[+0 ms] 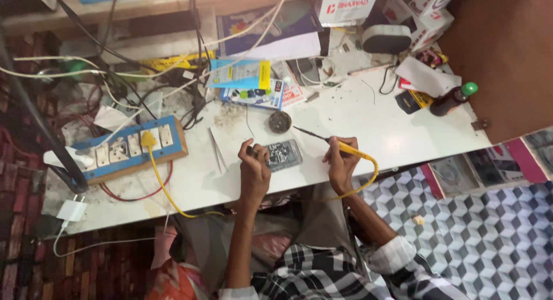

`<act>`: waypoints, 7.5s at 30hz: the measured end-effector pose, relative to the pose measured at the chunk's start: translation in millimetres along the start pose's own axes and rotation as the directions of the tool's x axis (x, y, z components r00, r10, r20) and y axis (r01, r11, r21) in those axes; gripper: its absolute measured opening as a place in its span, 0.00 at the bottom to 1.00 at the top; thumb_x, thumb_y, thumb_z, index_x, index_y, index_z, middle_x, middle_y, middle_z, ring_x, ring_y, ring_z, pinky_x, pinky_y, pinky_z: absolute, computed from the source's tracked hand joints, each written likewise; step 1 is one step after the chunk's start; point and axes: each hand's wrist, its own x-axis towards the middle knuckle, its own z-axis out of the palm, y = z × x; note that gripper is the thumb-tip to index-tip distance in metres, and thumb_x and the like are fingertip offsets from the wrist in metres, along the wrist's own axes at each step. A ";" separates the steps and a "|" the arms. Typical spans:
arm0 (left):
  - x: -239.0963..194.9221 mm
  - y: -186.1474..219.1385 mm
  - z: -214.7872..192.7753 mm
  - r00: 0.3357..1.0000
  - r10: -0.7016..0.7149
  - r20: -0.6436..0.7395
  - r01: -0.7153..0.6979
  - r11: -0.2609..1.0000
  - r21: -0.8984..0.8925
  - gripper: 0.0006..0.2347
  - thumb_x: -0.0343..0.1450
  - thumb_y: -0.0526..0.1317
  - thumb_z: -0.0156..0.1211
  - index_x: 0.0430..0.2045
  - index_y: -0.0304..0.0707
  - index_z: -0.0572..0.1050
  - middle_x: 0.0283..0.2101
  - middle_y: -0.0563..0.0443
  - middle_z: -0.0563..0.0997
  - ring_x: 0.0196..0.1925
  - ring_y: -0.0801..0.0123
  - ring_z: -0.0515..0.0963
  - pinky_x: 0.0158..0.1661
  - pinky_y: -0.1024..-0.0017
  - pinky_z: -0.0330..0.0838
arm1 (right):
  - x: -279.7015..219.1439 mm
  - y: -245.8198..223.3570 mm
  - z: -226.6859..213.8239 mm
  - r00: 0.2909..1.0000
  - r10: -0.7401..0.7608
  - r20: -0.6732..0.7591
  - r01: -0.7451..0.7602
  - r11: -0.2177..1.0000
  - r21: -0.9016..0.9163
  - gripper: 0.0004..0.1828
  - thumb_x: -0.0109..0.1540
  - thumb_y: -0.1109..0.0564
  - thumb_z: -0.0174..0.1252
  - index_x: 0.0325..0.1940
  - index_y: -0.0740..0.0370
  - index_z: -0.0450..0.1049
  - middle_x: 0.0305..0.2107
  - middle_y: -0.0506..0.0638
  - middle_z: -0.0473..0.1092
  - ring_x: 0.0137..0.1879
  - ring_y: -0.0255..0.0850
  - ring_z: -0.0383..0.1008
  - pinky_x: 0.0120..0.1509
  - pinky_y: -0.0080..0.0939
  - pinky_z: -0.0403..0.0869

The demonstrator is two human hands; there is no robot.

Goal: The person uses a soldering iron and solder wire to apply solder to a small electronic circuit board. They repeatedly heat the board and feed solder, occasionally cleaning the iron tip on a sponge.

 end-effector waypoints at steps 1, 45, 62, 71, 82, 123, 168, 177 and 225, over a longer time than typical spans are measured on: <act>2.3 -1.5 -0.1 1.000 -0.018 -0.004 0.018 1.000 0.006 0.17 0.77 0.27 0.43 0.60 0.29 0.49 0.30 0.42 0.72 0.32 0.60 0.72 0.40 0.66 0.72 | 2.4 1.1 2.0 1.000 -0.001 0.013 0.001 1.000 0.015 0.10 0.71 0.57 0.56 0.43 0.64 0.63 0.20 0.47 0.65 0.22 0.31 0.64 0.27 0.31 0.66; -1.8 -7.8 4.8 0.987 -0.158 0.012 0.158 0.982 -0.108 0.13 0.83 0.35 0.34 0.61 0.32 0.48 0.29 0.48 0.66 0.32 0.67 0.66 0.40 0.67 0.66 | -23.8 39.9 -20.4 0.994 -0.098 0.046 0.100 0.994 -0.045 0.09 0.72 0.60 0.54 0.41 0.65 0.62 0.24 0.51 0.70 0.26 0.31 0.68 0.31 0.32 0.69; -1.1 -27.5 4.4 0.986 -0.167 0.030 0.169 0.951 -0.258 0.15 0.84 0.41 0.36 0.63 0.35 0.49 0.29 0.50 0.66 0.31 0.70 0.64 0.39 0.69 0.62 | -7.1 25.1 -13.0 0.998 0.012 -0.055 -0.008 0.997 0.073 0.10 0.74 0.56 0.53 0.42 0.61 0.61 0.23 0.49 0.67 0.25 0.32 0.66 0.30 0.32 0.65; 5.1 -12.7 -0.7 0.986 -0.155 0.060 0.166 0.947 -0.275 0.13 0.84 0.35 0.34 0.63 0.33 0.49 0.30 0.48 0.66 0.32 0.68 0.65 0.39 0.69 0.64 | -2.1 -12.0 15.8 0.996 0.024 0.088 -0.014 0.993 -0.115 0.11 0.72 0.56 0.58 0.43 0.65 0.65 0.25 0.49 0.71 0.27 0.31 0.69 0.32 0.30 0.66; 3.7 -16.5 -3.8 0.972 -0.233 0.026 0.231 0.934 -0.274 0.14 0.83 0.39 0.36 0.63 0.34 0.49 0.29 0.50 0.68 0.32 0.69 0.66 0.39 0.70 0.66 | 24.4 -37.3 43.6 0.947 -0.046 0.316 0.151 0.937 -0.316 0.13 0.70 0.54 0.58 0.37 0.66 0.67 0.24 0.48 0.72 0.27 0.31 0.70 0.31 0.32 0.68; 81.5 7.0 18.7 0.825 -0.533 0.186 0.288 0.681 0.673 0.37 0.51 0.60 0.80 0.52 0.43 0.75 0.42 0.36 0.82 0.48 0.43 0.81 0.46 0.46 0.73 | 17.6 -27.3 36.9 0.988 0.068 0.141 -0.048 0.989 -0.140 0.14 0.68 0.52 0.59 0.35 0.63 0.67 0.23 0.43 0.70 0.26 0.26 0.64 0.28 0.29 0.64; 35.7 63.7 11.6 0.966 0.258 0.018 -0.196 0.683 0.704 0.30 0.64 0.51 0.73 0.55 0.28 0.76 0.15 0.54 0.74 0.17 0.63 0.71 0.29 0.64 0.67 | -8.9 -123.7 12.3 0.717 -0.534 0.448 0.683 0.666 -0.299 0.04 0.65 0.64 0.60 0.36 0.64 0.72 0.20 0.48 0.70 0.23 0.40 0.73 0.29 0.39 0.67; 26.6 62.3 20.0 0.955 0.296 0.013 -0.218 0.672 0.708 0.28 0.65 0.51 0.76 0.54 0.29 0.76 0.14 0.54 0.70 0.16 0.64 0.70 0.27 0.65 0.65 | 1.9 -125.0 15.5 0.678 -0.596 0.429 0.731 0.609 -0.307 0.14 0.62 0.67 0.64 0.26 0.63 0.66 0.18 0.52 0.66 0.21 0.45 0.69 0.27 0.42 0.67; 51.1 -22.7 10.4 0.915 -0.356 0.191 0.396 0.885 -0.246 0.16 0.80 0.49 0.46 0.43 0.32 0.72 0.28 0.51 0.75 0.28 0.69 0.75 0.29 0.67 0.69 | 3.9 -86.9 2.0 0.931 -0.359 0.062 0.364 0.923 -0.122 0.15 0.68 0.61 0.59 0.57 0.68 0.66 0.35 0.53 0.78 0.37 0.35 0.78 0.40 0.31 0.74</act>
